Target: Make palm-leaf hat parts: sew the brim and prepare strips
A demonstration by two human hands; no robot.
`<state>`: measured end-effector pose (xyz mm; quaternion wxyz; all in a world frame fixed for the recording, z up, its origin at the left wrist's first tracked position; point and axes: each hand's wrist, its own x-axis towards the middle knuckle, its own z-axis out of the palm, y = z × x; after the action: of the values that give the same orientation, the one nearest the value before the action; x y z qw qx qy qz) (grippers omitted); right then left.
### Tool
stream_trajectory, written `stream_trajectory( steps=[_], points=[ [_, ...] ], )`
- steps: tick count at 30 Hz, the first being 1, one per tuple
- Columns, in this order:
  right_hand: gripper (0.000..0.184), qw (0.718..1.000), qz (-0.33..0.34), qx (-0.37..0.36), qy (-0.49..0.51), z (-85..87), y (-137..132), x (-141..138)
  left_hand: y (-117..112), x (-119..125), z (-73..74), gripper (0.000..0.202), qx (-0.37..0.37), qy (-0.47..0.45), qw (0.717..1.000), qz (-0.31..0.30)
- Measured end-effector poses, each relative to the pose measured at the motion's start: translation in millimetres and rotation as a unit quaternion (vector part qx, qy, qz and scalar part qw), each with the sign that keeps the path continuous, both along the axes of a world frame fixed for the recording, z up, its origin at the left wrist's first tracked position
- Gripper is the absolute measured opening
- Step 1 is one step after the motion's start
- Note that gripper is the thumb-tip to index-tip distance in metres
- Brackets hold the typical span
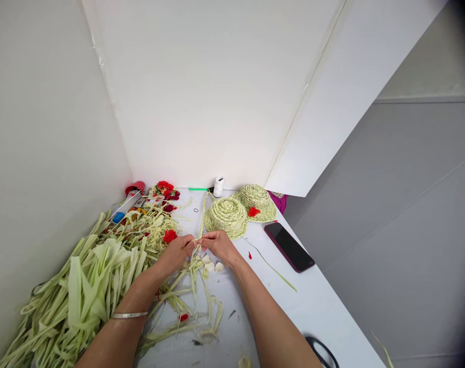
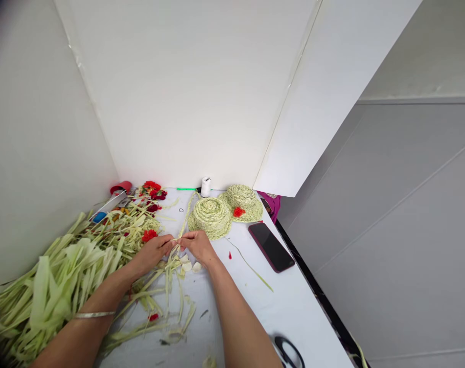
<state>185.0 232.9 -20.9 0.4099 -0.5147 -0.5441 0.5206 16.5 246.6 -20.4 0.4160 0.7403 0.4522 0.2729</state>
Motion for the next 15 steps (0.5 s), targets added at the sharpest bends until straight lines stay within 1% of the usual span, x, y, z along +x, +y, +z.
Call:
stream_trajectory(
  steps=[4, 6, 7, 8, 9, 11, 12, 13, 14, 15],
  points=[
    [0.023, 1.000, 0.007, -0.007, 0.002, -3.1, 1, 3, 0, -2, -3.4, 0.026, 0.033, 0.035, 0.999, 0.026],
    [0.022, 1.000, 0.013, -0.010, 0.006, -2.7, 0, 4, 0, -2, 3.8, 0.022, 0.052, 0.042, 0.997, 0.044],
    [0.022, 1.000, 0.015, -0.012, 0.007, -2.2, 0, 5, 0, -2, 11.9, 0.019, 0.063, 0.043, 0.995, 0.057],
    [0.021, 1.000, 0.017, -0.014, 0.010, -1.5, 0, 6, -1, -3, 23.4, 0.016, 0.077, 0.042, 0.994, 0.072],
    [0.020, 1.000, 0.018, -0.015, 0.012, -0.9, 0, 6, -3, -4, 38.0, 0.014, 0.092, 0.036, 0.991, 0.086],
    [0.018, 0.999, 0.021, -0.016, 0.018, 0.2, -1, 6, -17, -8, 72.8, 0.016, 0.124, 0.019, 0.987, 0.100],
    [0.018, 0.999, 0.022, -0.015, 0.022, 0.6, -2, 6, -28, -11, 90.0, 0.016, 0.128, -0.001, 0.988, 0.082],
    [0.018, 0.999, 0.023, -0.013, 0.025, 0.8, -2, 6, -43, -16, 104.6, 0.015, 0.104, -0.017, 0.993, 0.046],
    [0.018, 0.999, 0.024, -0.011, 0.028, 0.9, -3, 6, -62, -20, 115.3, 0.015, 0.073, -0.031, 0.997, 0.013],
    [0.019, 0.999, 0.025, -0.010, 0.031, 0.8, -3, 7, -83, -25, 121.1, 0.016, 0.043, -0.040, 0.998, -0.024]
  ],
)
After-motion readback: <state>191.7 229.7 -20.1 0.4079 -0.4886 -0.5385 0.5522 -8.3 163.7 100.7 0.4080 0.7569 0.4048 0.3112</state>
